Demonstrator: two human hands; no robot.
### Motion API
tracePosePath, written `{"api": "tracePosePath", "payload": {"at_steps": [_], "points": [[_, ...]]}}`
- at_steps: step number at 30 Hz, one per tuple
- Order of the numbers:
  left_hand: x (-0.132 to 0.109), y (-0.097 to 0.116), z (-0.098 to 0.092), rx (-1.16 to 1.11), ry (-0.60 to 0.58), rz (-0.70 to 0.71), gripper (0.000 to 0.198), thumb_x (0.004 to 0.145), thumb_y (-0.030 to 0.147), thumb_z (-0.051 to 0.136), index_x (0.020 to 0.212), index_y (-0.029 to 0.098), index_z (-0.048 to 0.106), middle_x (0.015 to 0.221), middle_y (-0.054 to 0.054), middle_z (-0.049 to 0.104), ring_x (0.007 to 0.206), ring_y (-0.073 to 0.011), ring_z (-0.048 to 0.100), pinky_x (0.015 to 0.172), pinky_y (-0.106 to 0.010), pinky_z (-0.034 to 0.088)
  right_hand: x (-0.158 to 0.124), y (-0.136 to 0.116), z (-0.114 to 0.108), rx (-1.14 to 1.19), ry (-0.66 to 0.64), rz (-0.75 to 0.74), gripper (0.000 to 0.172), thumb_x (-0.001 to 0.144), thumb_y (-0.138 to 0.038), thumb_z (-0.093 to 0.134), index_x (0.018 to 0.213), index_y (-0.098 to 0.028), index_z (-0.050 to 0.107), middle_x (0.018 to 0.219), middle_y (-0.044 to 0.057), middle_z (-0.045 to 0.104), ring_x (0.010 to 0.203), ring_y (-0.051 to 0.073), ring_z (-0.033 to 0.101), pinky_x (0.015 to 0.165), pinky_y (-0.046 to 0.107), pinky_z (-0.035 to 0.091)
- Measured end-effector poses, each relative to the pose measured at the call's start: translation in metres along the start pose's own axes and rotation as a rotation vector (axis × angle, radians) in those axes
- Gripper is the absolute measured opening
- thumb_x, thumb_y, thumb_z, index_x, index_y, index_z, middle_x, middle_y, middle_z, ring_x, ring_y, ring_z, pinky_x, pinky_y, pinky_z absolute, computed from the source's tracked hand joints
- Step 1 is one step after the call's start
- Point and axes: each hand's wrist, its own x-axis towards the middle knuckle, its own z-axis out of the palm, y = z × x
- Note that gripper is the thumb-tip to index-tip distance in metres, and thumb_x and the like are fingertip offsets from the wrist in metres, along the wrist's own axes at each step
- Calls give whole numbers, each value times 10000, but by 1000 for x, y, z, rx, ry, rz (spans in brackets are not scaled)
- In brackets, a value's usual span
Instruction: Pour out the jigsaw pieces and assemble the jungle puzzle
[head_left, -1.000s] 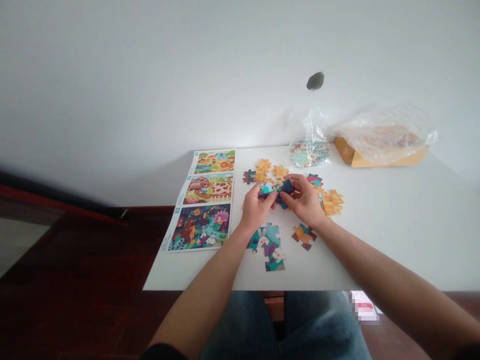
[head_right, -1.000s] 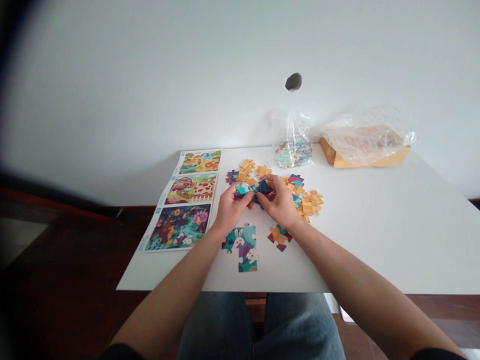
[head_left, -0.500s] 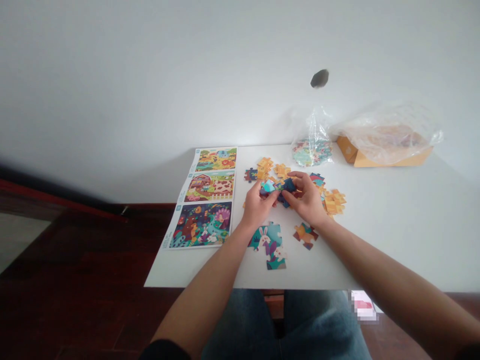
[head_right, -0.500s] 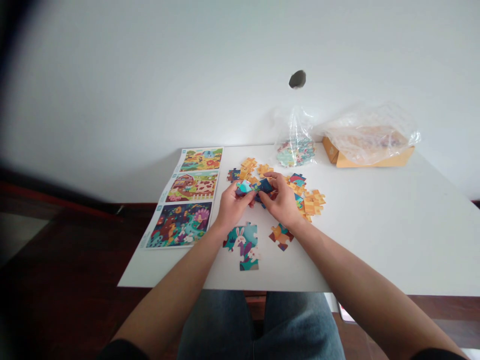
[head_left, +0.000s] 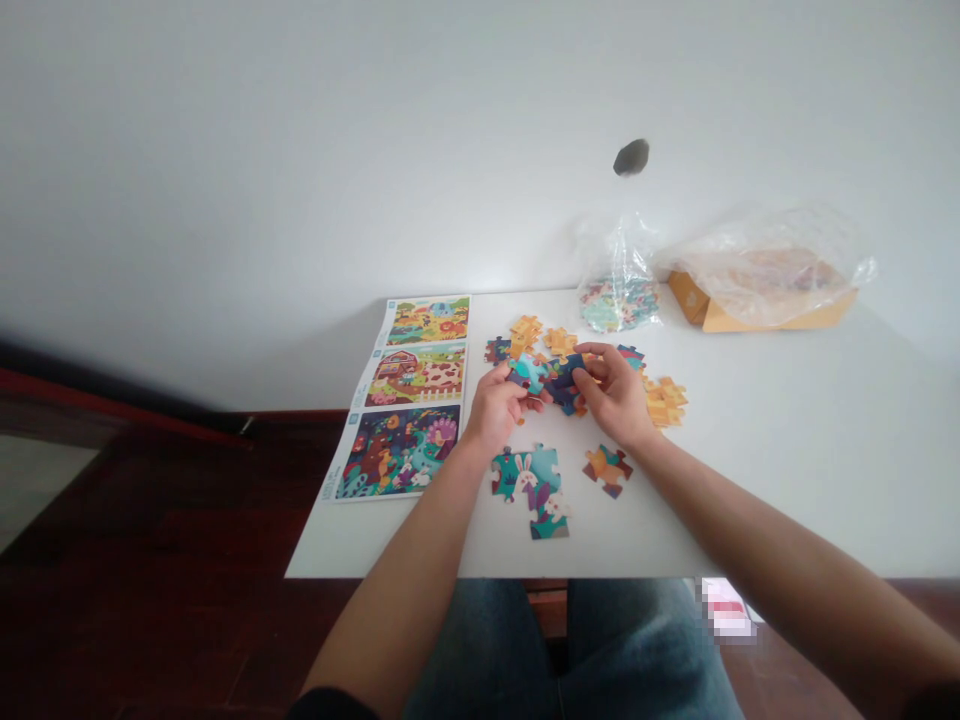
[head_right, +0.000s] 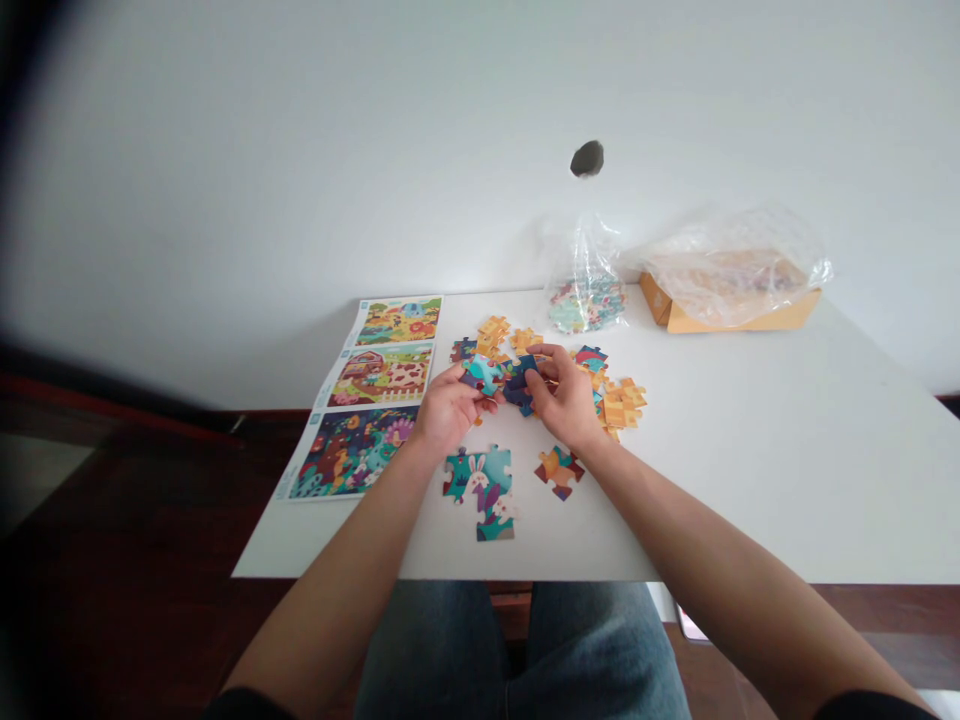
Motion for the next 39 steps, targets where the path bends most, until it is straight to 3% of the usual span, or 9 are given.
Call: {"api": "tracePosePath", "payload": {"at_steps": [5, 10, 13, 16, 19, 24, 28, 32, 39], "points": [[6, 12, -14, 32, 196, 85, 194, 684, 340, 647, 760, 184, 560, 676, -5, 611, 526, -146, 609, 457, -241, 416, 2, 5, -2, -5, 40, -32, 360, 925, -425, 557, 1227, -230, 556, 783, 4, 627, 650, 158, 613, 543, 267, 505], [13, 16, -51, 566, 613, 355, 92, 721, 242, 639, 799, 198, 616, 593, 47, 576, 446, -95, 539, 453, -194, 382, 6, 6, -8, -71, 139, -52, 416, 922, -399, 555, 1301, -226, 564, 781, 7, 606, 706, 166, 602, 619, 289, 522], [14, 18, -61, 618, 652, 370, 136, 731, 226, 630, 863, 199, 641, 622, 48, 604, 430, -88, 545, 437, -183, 382, 9, 5, -10, -48, 149, -38, 445, 903, -398, 591, 1309, -217, 557, 797, 11, 624, 731, 171, 620, 650, 302, 538], [11, 19, -54, 463, 545, 296, 148, 713, 244, 662, 849, 193, 631, 623, 43, 603, 423, -97, 552, 394, -186, 368, 8, 3, -7, 7, 103, -6, 452, 878, -409, 639, 1281, -215, 574, 796, 4, 622, 645, 153, 616, 573, 285, 531], [5, 13, -35, 320, 277, 159, 205, 739, 341, 712, 839, 191, 613, 643, 24, 615, 470, -127, 598, 397, -205, 403, 2, 1, 1, 82, -2, 25, 447, 862, -419, 670, 1250, -212, 593, 809, 4, 626, 607, 153, 635, 551, 301, 555], [-2, -1, -13, 444, -63, 43, 312, 780, 460, 736, 851, 181, 616, 584, 22, 602, 442, -106, 554, 417, -206, 410, -6, -5, 14, -62, -120, -47, 354, 913, -385, 622, 1237, -243, 618, 822, 17, 695, 667, 182, 690, 678, 353, 595], [6, 7, -24, 292, 318, 207, 311, 730, 407, 764, 774, 199, 537, 552, 75, 517, 389, -73, 478, 370, -195, 331, 1, -8, 17, -334, -133, -253, 402, 969, -342, 533, 1365, -273, 546, 1086, 74, 733, 990, 251, 687, 907, 453, 560], [14, 19, -43, 103, 633, 243, 322, 682, 368, 744, 758, 203, 478, 631, 75, 555, 383, -52, 476, 371, -192, 332, 7, -4, 24, -658, -343, -442, 515, 945, -354, 587, 1447, -277, 500, 1491, 117, 515, 1405, 370, 396, 1129, 642, 327], [17, 17, -42, 68, 683, 229, 274, 658, 327, 698, 787, 205, 490, 624, 78, 560, 373, -58, 468, 368, -187, 353, 4, -4, 26, -832, -498, -460, 328, 965, -421, 579, 1253, -287, 657, 1390, 57, 612, 1418, 377, 356, 1156, 736, 55]]}}
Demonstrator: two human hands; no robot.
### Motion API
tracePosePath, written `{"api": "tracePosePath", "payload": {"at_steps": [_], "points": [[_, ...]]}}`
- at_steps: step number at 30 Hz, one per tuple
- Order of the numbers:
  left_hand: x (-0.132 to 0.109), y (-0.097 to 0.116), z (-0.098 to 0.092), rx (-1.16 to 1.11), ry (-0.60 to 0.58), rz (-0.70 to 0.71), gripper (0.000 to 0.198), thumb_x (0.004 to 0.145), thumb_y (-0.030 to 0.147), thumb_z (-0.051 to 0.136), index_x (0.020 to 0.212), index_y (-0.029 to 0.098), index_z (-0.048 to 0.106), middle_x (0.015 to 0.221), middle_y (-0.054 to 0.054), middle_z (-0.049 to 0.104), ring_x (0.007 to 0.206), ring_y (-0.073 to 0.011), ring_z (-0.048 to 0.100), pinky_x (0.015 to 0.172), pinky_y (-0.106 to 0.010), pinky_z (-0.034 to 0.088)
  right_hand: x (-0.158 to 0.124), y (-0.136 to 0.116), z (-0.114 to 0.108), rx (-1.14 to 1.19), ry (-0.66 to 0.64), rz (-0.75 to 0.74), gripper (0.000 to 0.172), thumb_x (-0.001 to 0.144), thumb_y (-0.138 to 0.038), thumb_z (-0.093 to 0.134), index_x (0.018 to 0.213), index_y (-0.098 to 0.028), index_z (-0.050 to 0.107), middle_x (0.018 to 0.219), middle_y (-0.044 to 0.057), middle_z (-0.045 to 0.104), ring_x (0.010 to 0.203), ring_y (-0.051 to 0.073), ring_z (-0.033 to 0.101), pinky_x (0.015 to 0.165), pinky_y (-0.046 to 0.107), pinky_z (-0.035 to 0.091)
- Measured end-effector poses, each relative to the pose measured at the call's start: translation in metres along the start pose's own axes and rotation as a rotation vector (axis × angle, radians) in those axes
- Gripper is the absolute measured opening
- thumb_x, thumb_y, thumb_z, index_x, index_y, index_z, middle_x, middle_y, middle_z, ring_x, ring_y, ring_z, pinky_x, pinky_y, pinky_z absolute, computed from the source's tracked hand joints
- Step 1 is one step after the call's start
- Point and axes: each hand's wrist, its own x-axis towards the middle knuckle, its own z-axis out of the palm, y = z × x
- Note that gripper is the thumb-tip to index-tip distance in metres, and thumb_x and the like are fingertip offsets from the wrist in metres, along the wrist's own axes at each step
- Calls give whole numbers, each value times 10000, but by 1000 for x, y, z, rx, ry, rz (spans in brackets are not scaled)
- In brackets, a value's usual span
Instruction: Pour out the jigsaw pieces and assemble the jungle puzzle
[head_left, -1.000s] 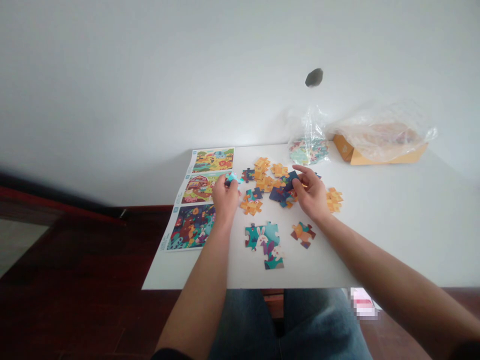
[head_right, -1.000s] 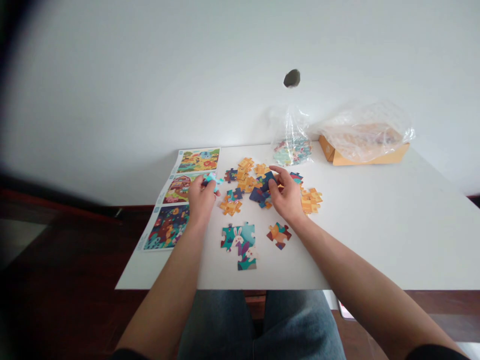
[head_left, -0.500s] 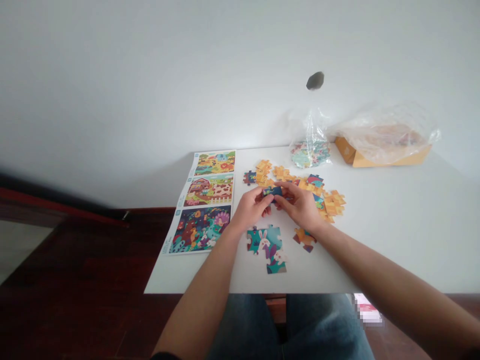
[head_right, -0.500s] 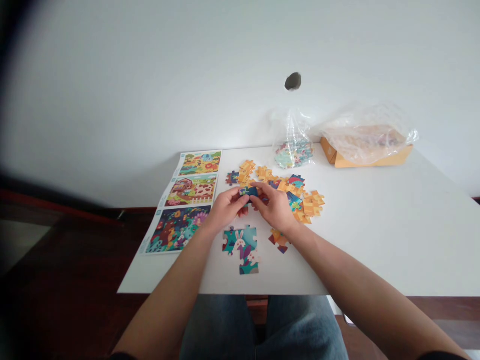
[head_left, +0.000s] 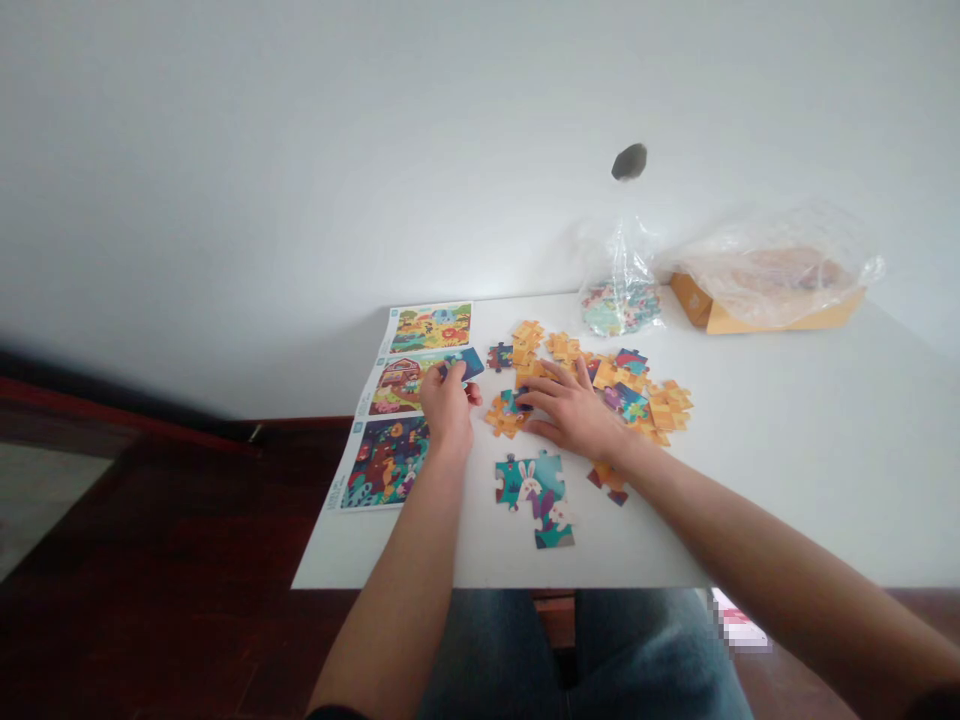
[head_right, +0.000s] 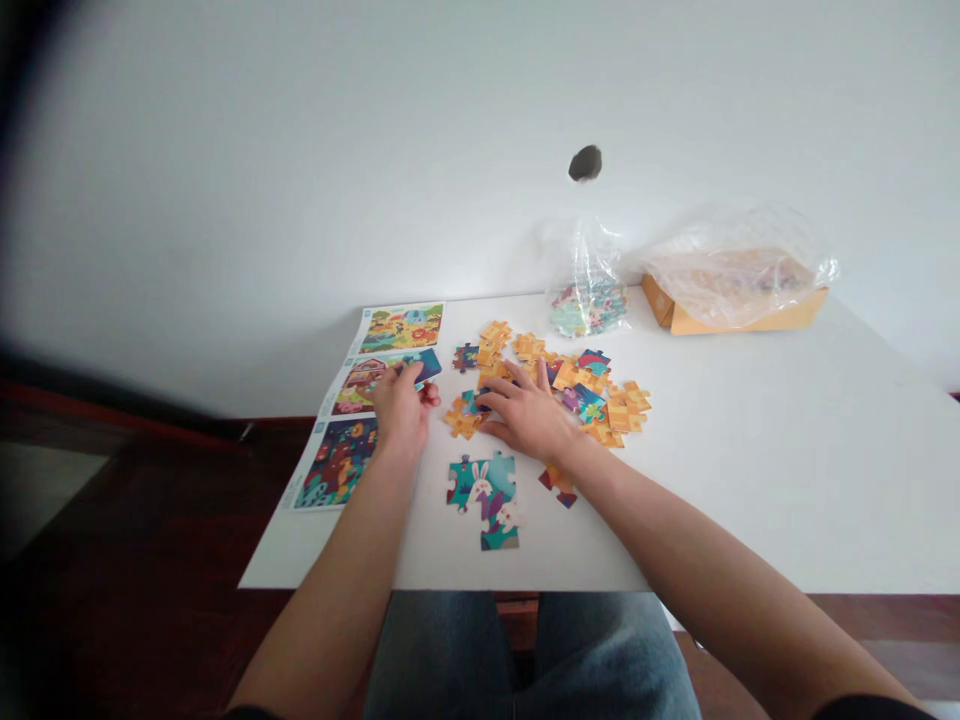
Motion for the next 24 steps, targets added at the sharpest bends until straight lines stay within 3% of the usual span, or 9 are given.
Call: {"api": "tracePosePath", "payload": {"at_steps": [5, 9, 12, 14, 16, 18, 21, 24], "points": [[-3, -2, 2, -9, -34, 4, 247, 647, 288, 704, 756, 204, 499, 600, 80, 539, 373, -62, 450, 352, -188, 355, 1, 1, -3, 50, 42, 21, 188, 958, -315, 604, 1101, -248, 706, 1193, 63, 706, 1268, 291, 507, 1187, 657, 71], [-2, -3, 1, 7, -53, 13, 238, 656, 284, 708, 743, 200, 503, 607, 76, 543, 375, -58, 450, 353, -188, 369, 2, 2, 0, 85, 101, -3, 165, 943, -301, 632, 1072, -234, 710, 1078, 61, 736, 1166, 259, 567, 1175, 601, 184], [-3, -3, 1, 25, -81, 13, 244, 663, 279, 717, 738, 201, 499, 586, 87, 508, 372, -55, 450, 353, -181, 370, 2, 2, -3, 115, 237, -14, 170, 981, -298, 570, 981, -221, 722, 943, 55, 752, 1051, 230, 623, 1091, 508, 358], [-7, -2, 1, 55, -121, 12, 241, 665, 271, 723, 728, 199, 502, 572, 91, 480, 365, -55, 444, 341, -179, 358, 0, 1, -8, 148, 396, 22, 196, 995, -284, 541, 963, -206, 718, 901, 68, 750, 944, 211, 653, 969, 428, 467], [-13, 0, 2, 97, -230, -32, 225, 669, 264, 730, 728, 192, 525, 566, 82, 479, 358, -60, 433, 322, -181, 336, -2, -1, -13, 192, 557, 56, 197, 1001, -266, 525, 1018, -197, 709, 953, 90, 751, 907, 200, 673, 861, 367, 524], [-20, 2, 4, 108, -415, -147, 210, 678, 262, 741, 777, 182, 574, 574, 65, 509, 349, -62, 416, 307, -183, 318, -4, -2, -14, 238, 641, 39, 203, 1005, -247, 516, 1094, -202, 693, 1036, 101, 746, 945, 191, 689, 840, 336, 550], [-27, 3, 6, -13, -632, -345, 224, 721, 291, 731, 863, 170, 608, 599, 40, 546, 368, -77, 437, 311, -191, 340, -5, -1, -12, 298, 596, -65, 206, 1004, -225, 522, 1139, -207, 676, 1138, 103, 727, 1030, 187, 685, 915, 339, 555], [-28, 3, 6, -175, -682, -521, 197, 802, 339, 653, 837, 153, 600, 618, 10, 560, 422, -114, 510, 337, -219, 401, -3, 2, -6, 322, 538, -124, 193, 995, -231, 543, 1132, -203, 676, 1177, 111, 712, 1067, 196, 669, 949, 364, 550]]}}
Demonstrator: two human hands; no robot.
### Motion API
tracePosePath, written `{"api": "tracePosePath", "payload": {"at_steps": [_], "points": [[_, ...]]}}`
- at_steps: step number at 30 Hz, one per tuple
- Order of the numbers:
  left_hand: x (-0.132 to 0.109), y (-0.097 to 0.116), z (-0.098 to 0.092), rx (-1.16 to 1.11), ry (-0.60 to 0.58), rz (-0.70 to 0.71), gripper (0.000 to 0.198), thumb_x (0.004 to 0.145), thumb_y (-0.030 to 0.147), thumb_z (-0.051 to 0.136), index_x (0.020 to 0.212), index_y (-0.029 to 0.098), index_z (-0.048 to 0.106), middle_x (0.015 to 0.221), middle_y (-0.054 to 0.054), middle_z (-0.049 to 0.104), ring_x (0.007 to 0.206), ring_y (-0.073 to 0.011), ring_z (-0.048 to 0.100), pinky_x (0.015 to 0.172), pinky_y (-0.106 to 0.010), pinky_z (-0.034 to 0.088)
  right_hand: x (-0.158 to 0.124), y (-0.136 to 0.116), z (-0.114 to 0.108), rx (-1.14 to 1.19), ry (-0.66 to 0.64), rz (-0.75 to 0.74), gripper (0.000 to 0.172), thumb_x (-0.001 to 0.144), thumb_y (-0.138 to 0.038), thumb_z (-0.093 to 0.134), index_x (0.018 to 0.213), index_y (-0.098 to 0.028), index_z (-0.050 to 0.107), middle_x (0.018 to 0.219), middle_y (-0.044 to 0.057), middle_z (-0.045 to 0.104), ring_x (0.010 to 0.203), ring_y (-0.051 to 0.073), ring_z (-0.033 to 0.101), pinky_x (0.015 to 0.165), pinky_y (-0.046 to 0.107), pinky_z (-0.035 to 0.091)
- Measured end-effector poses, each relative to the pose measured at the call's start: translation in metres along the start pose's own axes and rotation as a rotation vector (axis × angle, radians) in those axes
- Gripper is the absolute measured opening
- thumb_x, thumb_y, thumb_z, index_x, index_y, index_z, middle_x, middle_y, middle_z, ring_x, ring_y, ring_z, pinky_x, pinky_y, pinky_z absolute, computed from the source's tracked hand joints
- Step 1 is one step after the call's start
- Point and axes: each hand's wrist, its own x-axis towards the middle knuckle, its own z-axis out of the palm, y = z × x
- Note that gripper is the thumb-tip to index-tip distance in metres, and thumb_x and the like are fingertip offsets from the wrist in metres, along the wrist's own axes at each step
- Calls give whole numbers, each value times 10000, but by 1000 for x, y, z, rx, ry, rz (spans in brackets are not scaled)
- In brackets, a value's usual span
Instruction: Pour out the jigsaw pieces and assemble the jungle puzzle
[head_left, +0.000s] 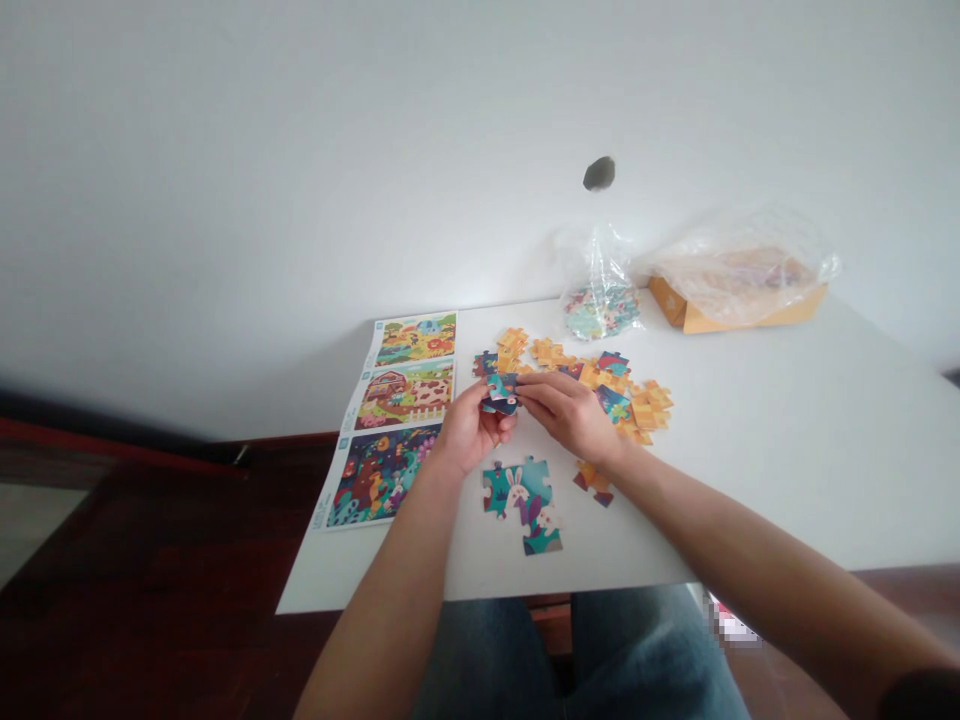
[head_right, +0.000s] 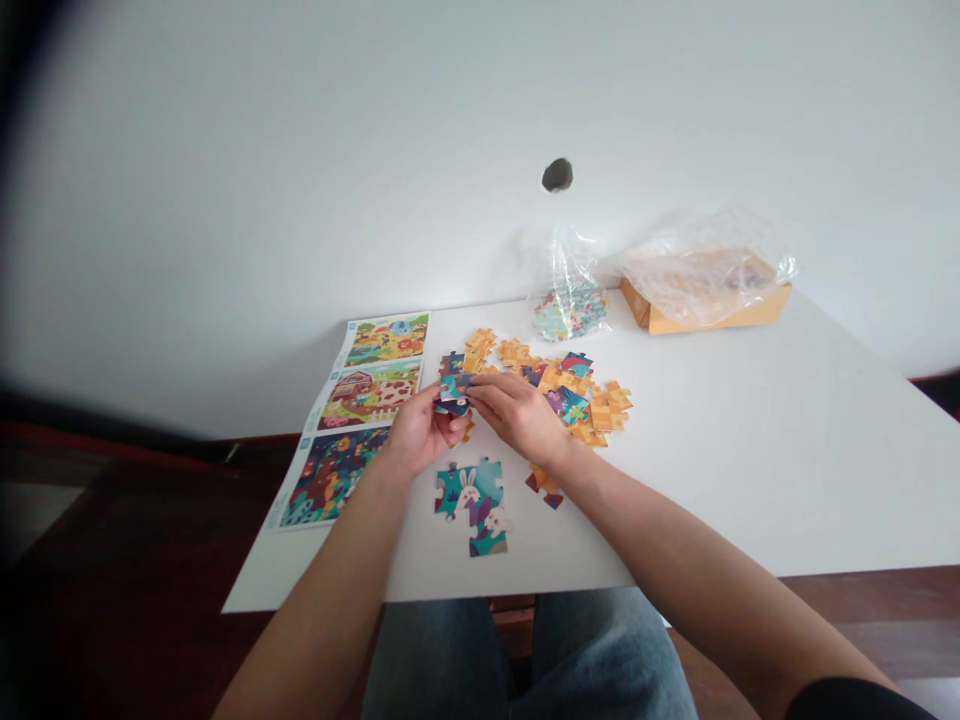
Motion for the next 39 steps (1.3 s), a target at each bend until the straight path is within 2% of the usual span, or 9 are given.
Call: {"api": "tracePosePath", "payload": {"at_steps": [5, 8, 10, 14, 19, 23, 27, 33, 39], "points": [[0, 0, -1, -108, -91, -73, 362, 905, 483, 561, 872, 128, 624, 632, -24, 575, 449, -143, 552, 351, -238, 417, 4, 1, 2, -7, -83, -61, 157, 976, -245, 574, 1067, -215, 699, 1146, 94, 725, 1041, 215, 643, 931, 398, 542], [0, -2, 0, -26, -55, -42, 291, 903, 409, 623, 969, 126, 644, 627, -10, 575, 423, -107, 517, 347, -194, 375, 7, 3, -8, -5, -111, -78, 137, 962, -266, 592, 989, -220, 719, 1097, 80, 747, 1011, 218, 639, 923, 393, 522], [-2, -2, 1, 21, -47, -3, 312, 892, 363, 652, 1131, 164, 630, 734, -32, 635, 453, -100, 533, 357, -180, 369, 9, 8, -26, -46, -61, 36, 180, 966, -299, 574, 934, -209, 726, 937, 70, 759, 867, 197, 650, 831, 351, 519], [-5, 2, 2, -41, -104, 7, 420, 896, 383, 660, 1287, 274, 552, 853, -46, 656, 602, -139, 612, 474, -216, 479, 8, 31, -84, -274, 23, 534, 280, 930, -396, 568, 852, -184, 733, 673, 29, 683, 612, 149, 589, 625, 286, 436], [-5, 4, 6, -165, -133, -48, 346, 912, 490, 623, 1122, 214, 614, 819, -60, 630, 590, -126, 560, 512, -225, 466, 0, 49, -135, -428, -409, 796, 394, 735, -614, 702, 779, -223, 731, 702, 15, 674, 601, 154, 572, 553, 281, 355], [-3, 2, 9, -192, -100, -68, 379, 893, 557, 620, 1025, 202, 631, 812, -61, 637, 538, -105, 506, 461, -200, 392, -3, 46, -128, -444, -664, 787, 444, 609, -622, 790, 832, -247, 703, 749, 16, 680, 668, 184, 586, 563, 285, 341], [-3, 2, 10, -160, -46, -61, 380, 878, 559, 639, 1023, 208, 638, 820, -61, 653, 535, -111, 513, 448, -210, 374, -3, 46, -117, -443, -711, 729, 378, 638, -553, 791, 677, -234, 591, 644, 1, 606, 611, 171, 517, 547, 294, 300], [-3, 0, 9, -126, -74, -53, 378, 861, 537, 675, 1054, 215, 633, 842, -59, 662, 548, -109, 534, 474, -221, 406, -1, 49, -123, -164, -590, 713, 404, 801, -486, 653, 562, -204, 490, 507, -42, 417, 515, 108, 347, 522, 287, 249], [-4, -8, 12, -14, -149, -17, 374, 818, 422, 763, 1102, 221, 626, 861, -41, 647, 584, -96, 557, 505, -207, 423, 6, 27, -95, 346, -398, 709, 430, 852, -556, 615, 663, -171, 576, 608, -27, 520, 552, 97, 393, 524, 264, 277]]}}
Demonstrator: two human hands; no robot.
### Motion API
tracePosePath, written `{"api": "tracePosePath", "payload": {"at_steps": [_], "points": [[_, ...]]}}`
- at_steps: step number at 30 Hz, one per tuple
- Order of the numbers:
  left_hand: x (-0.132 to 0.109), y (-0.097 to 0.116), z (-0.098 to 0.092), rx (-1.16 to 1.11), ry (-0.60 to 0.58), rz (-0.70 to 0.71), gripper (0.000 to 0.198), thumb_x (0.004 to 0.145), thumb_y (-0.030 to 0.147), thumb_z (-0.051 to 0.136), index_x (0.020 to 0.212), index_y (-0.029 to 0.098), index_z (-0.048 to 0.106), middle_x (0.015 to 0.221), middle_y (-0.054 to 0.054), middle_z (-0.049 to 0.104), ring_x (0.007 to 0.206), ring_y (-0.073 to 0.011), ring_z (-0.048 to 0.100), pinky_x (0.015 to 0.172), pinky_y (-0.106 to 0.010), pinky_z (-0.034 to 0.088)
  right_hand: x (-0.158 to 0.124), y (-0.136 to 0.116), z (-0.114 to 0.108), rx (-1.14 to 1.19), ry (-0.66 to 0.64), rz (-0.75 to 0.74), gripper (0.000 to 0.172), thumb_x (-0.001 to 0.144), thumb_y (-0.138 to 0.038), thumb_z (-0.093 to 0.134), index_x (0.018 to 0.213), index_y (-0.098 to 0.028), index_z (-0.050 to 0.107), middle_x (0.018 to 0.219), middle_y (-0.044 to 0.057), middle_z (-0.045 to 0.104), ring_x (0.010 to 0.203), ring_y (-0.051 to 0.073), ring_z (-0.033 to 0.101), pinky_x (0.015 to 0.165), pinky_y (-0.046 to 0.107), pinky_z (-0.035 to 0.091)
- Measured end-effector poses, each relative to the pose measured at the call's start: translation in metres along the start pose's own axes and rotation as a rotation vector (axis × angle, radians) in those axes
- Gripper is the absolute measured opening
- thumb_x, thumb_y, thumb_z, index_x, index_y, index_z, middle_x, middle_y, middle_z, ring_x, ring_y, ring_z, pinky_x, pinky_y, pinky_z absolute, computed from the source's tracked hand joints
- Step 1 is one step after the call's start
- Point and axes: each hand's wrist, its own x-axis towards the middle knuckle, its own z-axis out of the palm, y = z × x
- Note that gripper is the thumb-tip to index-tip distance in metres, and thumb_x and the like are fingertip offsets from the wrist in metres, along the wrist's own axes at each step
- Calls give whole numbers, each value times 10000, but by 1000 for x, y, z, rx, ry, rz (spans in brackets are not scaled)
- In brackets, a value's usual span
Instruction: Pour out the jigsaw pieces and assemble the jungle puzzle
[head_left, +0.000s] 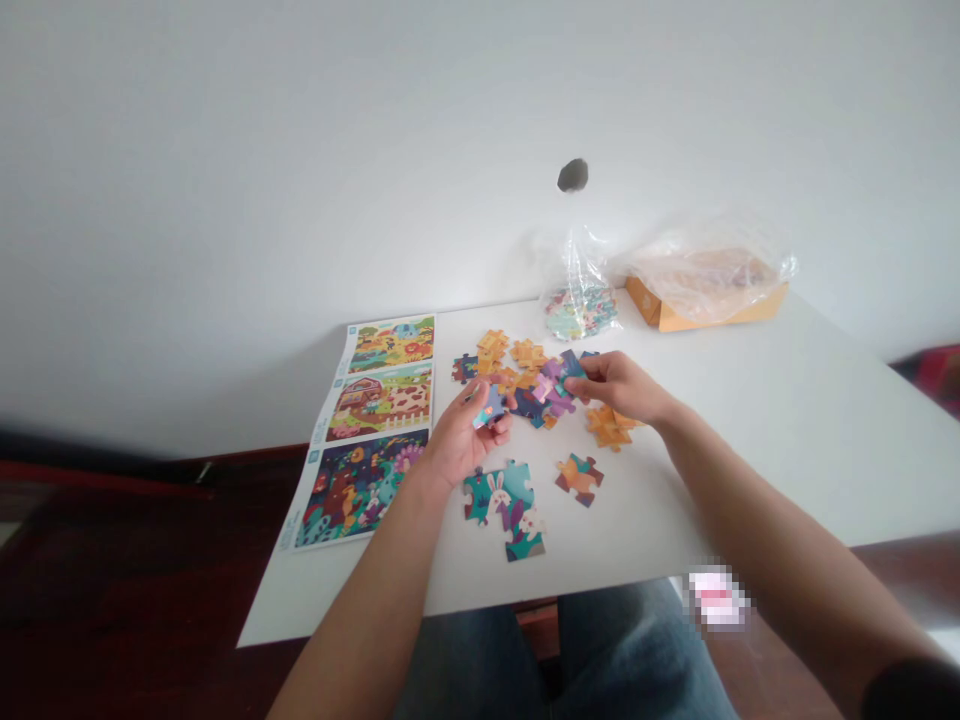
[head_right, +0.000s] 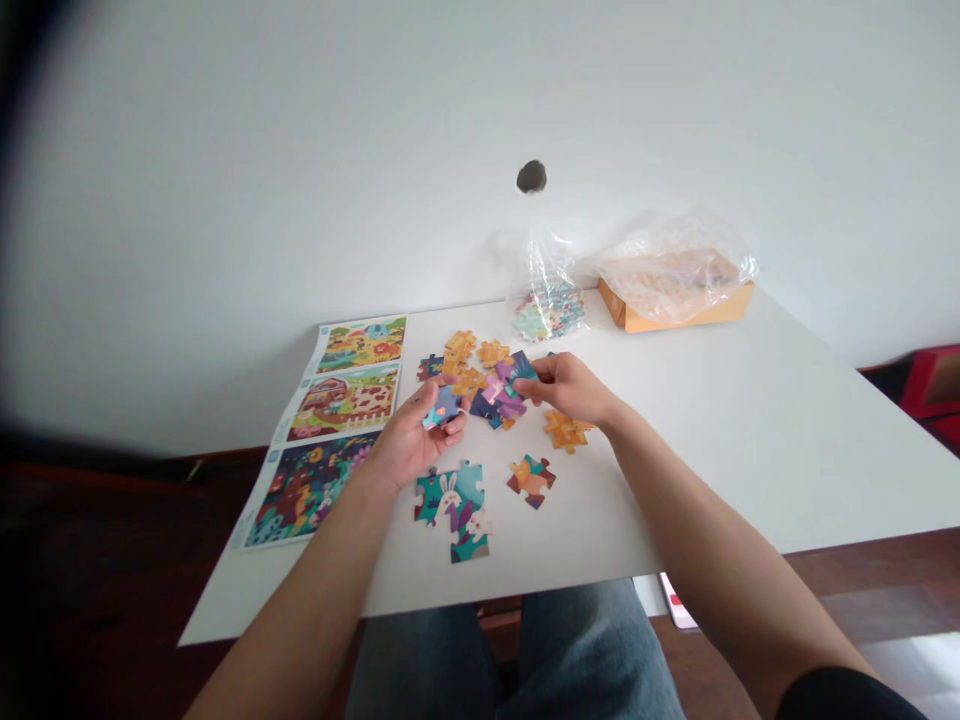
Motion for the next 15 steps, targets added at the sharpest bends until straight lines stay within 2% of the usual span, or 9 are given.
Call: {"api": "tracePosePath", "payload": {"at_steps": [3, 5, 8, 11, 15], "points": [[-2, -6, 5, 74, 3, 6, 394, 778, 420, 806, 1071, 220, 635, 755, 7, 593, 560, -87, 543, 488, -193, 412, 4, -5, 32, 83, -41, -27, 441, 855, -564, 624, 665, -170, 564, 607, -29, 512, 550, 94, 398, 515, 254, 286], [-2, -10, 7, 119, 47, 3, 398, 742, 417, 836, 1033, 227, 642, 709, 31, 569, 539, -80, 529, 490, -194, 435, 6, -6, 50, 103, -58, -20, 452, 834, -576, 654, 654, -176, 545, 583, -43, 478, 539, 91, 379, 498, 248, 272], [-2, -13, 10, 161, 115, 15, 385, 692, 371, 872, 966, 226, 644, 700, 45, 574, 538, -82, 539, 512, -215, 491, 7, -4, 66, 114, -71, -22, 449, 790, -584, 706, 665, -180, 553, 602, -46, 501, 561, 98, 407, 511, 243, 295], [0, -11, 10, 121, 189, 97, 345, 685, 327, 868, 902, 216, 624, 731, 46, 600, 577, -91, 581, 513, -201, 490, 7, -2, 63, 94, -111, -2, 438, 734, -572, 762, 678, -178, 577, 605, -42, 530, 569, 105, 432, 517, 243, 310], [5, -2, 5, 19, 310, 220, 337, 700, 316, 833, 888, 215, 572, 829, 21, 677, 690, -146, 686, 594, -247, 536, 7, -3, 41, 115, -107, 5, 426, 765, -562, 743, 687, -170, 597, 573, -46, 501, 527, 88, 379, 487, 244, 257]]}}
